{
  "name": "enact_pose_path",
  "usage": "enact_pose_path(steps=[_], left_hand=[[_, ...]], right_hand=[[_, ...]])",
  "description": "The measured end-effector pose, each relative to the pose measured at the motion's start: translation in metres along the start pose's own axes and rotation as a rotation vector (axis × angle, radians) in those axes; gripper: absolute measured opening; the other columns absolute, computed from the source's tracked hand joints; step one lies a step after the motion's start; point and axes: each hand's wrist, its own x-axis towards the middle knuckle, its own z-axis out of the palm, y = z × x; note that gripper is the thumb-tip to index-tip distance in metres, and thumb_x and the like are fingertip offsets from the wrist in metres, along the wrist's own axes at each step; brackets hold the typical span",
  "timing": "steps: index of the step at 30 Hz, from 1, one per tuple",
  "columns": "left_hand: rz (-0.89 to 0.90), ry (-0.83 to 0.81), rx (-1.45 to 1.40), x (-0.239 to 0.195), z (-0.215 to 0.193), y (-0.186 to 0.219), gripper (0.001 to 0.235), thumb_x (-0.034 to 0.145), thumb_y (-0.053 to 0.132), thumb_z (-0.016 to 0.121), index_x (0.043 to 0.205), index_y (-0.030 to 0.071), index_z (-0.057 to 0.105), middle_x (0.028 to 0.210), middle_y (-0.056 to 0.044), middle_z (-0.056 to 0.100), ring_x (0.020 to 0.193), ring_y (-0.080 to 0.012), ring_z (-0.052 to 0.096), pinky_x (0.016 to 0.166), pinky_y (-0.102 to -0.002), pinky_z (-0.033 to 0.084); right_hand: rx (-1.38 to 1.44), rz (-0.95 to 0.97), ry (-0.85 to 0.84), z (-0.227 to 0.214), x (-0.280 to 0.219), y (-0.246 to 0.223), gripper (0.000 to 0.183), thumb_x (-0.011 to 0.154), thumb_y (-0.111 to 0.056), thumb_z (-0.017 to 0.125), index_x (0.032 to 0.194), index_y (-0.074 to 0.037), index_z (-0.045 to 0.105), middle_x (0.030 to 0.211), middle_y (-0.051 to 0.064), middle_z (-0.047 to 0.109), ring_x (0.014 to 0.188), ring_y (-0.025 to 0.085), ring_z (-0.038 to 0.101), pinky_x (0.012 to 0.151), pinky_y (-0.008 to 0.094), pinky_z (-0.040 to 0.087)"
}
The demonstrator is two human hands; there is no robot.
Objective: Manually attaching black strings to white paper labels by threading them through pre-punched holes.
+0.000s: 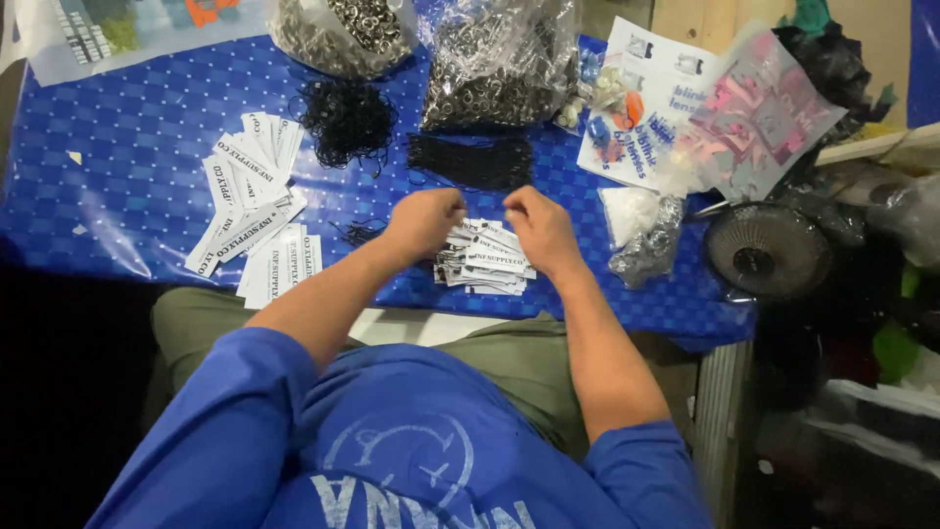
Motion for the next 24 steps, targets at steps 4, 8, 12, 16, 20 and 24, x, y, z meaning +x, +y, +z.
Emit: enact_pose_path(steps=[4,8,12,16,20,24], left_hand=[[0.01,0.062,0.05,-0.02,-0.004,-0.028,0.017,0.094,0.038,0.066,0.106,0.026,0.07,0.093,-0.001,0.074,0.094,-0.0279,0.074,0.081,-0.044,0.059],[0.125,0.241,0.152,-0.055,-0.004,-0.04,0.008,0.094,0.029,0.068,0.095,0.022,0.072,0.08,0.003,0.069,0.077,-0.022,0.073,0.069,-0.035,0.058],[0.152,0.308,0.168,-0.078,0.001,-0.058,0.006,0.095,0.025,0.067,0.096,0.02,0.071,0.083,0.0,0.067,0.076,-0.0218,0.072,0.066,-0.034,0.057],[0.104,0.319,0.135,-0.098,0.0,-0.057,0.008,0.094,0.025,0.068,0.093,0.018,0.071,0.082,-0.002,0.066,0.077,-0.0239,0.072,0.067,-0.036,0.058],[0.086,0.328,0.098,-0.103,0.017,-0.058,0.007,0.093,0.023,0.072,0.094,0.017,0.075,0.082,-0.001,0.069,0.078,-0.0221,0.072,0.07,-0.034,0.058],[0.189,0.403,0.193,-0.13,0.02,-0.028,0.009,0.09,0.023,0.068,0.083,0.02,0.066,0.078,-0.002,0.064,0.072,-0.0239,0.071,0.062,-0.037,0.058]], right_hand=[[-0.015,0.02,-0.011,-0.001,-0.025,0.027,0.012,0.095,-0.016,0.066,0.106,-0.018,0.069,0.098,0.008,0.075,0.097,0.031,0.071,0.088,0.045,0.056],[0.025,0.132,-0.02,0.009,-0.057,0.026,0.013,0.093,-0.013,0.065,0.103,-0.017,0.073,0.097,0.007,0.076,0.098,0.03,0.072,0.09,0.043,0.055],[-0.004,0.184,0.021,0.03,-0.08,0.035,0.014,0.094,-0.014,0.064,0.105,-0.017,0.073,0.1,0.009,0.076,0.101,0.031,0.071,0.09,0.044,0.055],[-0.038,0.23,0.052,0.039,-0.094,0.037,0.014,0.094,-0.011,0.063,0.104,-0.013,0.072,0.101,0.01,0.076,0.1,0.033,0.071,0.091,0.045,0.055],[-0.178,0.21,0.05,0.058,-0.104,0.063,0.013,0.092,-0.016,0.066,0.103,-0.017,0.073,0.1,0.006,0.074,0.102,0.031,0.07,0.09,0.046,0.054],[-0.364,-0.17,0.314,0.08,-0.105,0.039,0.027,0.089,-0.026,0.065,0.115,-0.028,0.071,0.11,-0.003,0.064,0.108,0.022,0.063,0.088,0.04,0.049]])
